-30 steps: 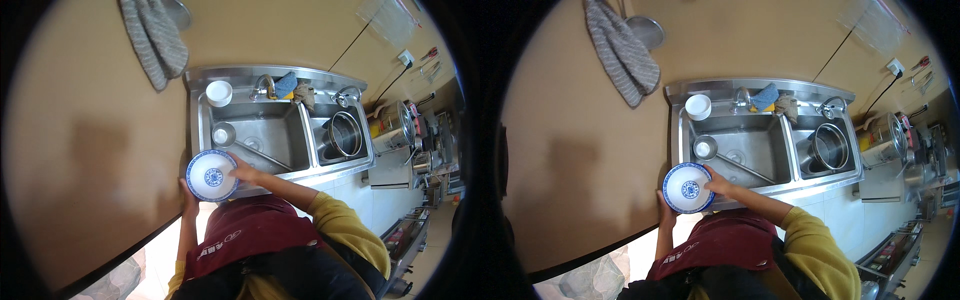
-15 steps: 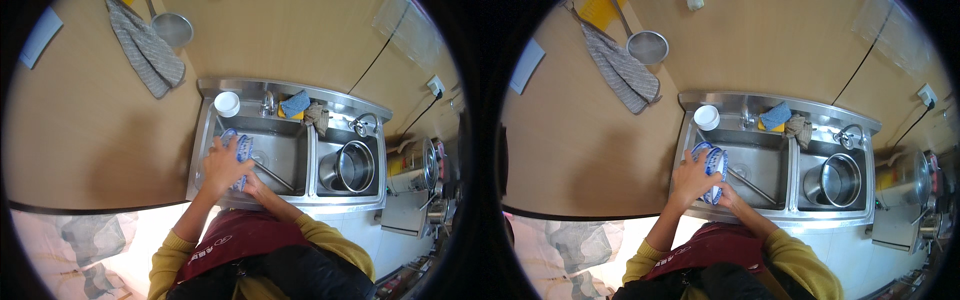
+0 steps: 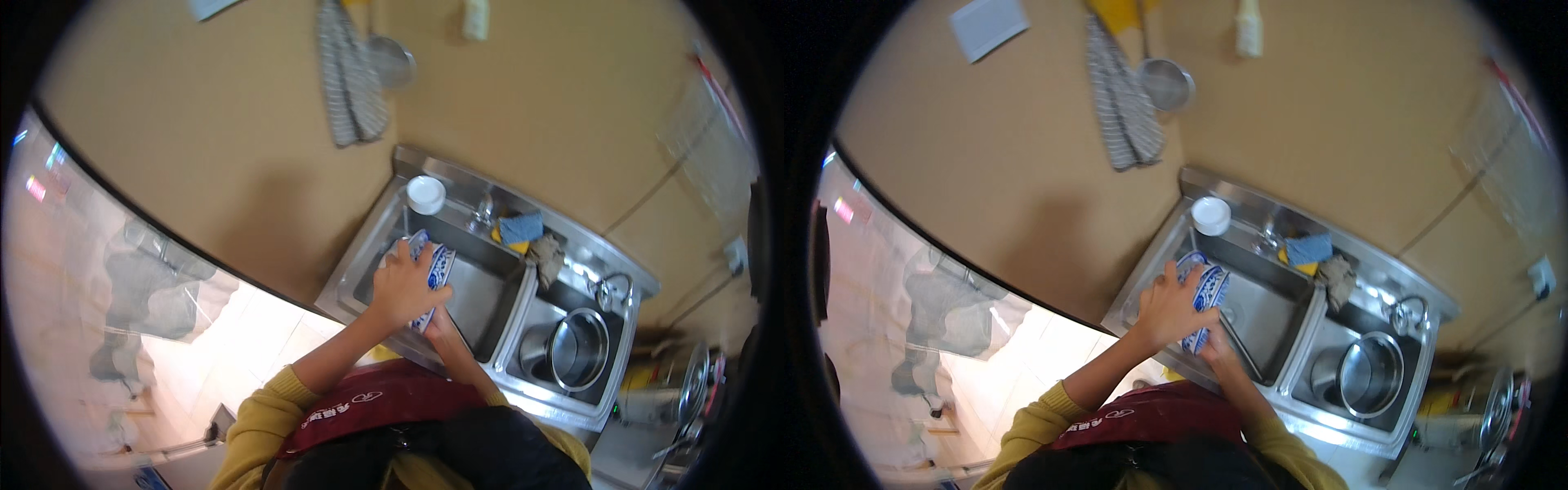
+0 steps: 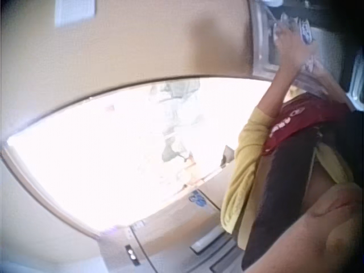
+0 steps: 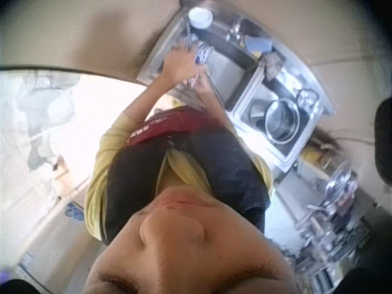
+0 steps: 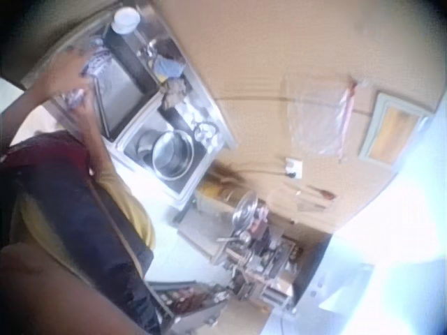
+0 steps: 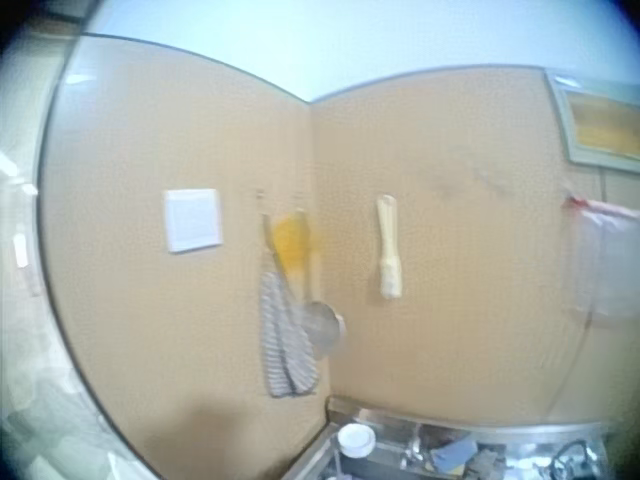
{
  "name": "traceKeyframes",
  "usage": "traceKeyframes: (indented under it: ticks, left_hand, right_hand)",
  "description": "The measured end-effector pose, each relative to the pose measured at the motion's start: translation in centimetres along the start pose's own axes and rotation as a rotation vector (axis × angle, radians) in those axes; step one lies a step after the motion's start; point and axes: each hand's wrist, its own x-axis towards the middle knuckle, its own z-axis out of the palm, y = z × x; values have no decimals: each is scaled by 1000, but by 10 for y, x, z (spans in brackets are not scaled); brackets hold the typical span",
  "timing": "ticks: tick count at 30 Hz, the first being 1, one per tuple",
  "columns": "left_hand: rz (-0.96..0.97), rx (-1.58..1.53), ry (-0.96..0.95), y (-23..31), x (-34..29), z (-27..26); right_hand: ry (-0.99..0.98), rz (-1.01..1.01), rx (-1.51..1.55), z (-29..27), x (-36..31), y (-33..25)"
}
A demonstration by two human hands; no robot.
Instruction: The person washes several bowls and utensils in a double-basin sink using a sponge and running water, then rinses them and places them into a nearby cabinet. The person also briefly handles a metal pot and a bundle of green onions.
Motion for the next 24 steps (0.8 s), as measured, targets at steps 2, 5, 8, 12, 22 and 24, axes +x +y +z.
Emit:
traceKeyframes:
  ticks: [2, 5, 8, 12, 22, 24]
  left_hand:
    - [-80, -138, 4, -26, -18, -5]
    - [-106, -390, 0, -75, -57, -4]
    - [-183, -631, -9, -123, -113, 9]
    - [-281, -1050, 182, -199, -197, 21]
    - [-752, -1578, 196, -396, -366, -37]
    - [-728, -1690, 207, -436, -375, -49]
  right_hand:
    - [117, 26, -157, 11, -24, -1]
    - [201, 9, -441, 35, -55, 6]
    - [293, 26, -622, 61, -77, 37]
    - [377, 83, -837, 88, -81, 122]
    - [163, 425, -808, 168, 24, 355]
    - [170, 443, -881, 187, 54, 386]
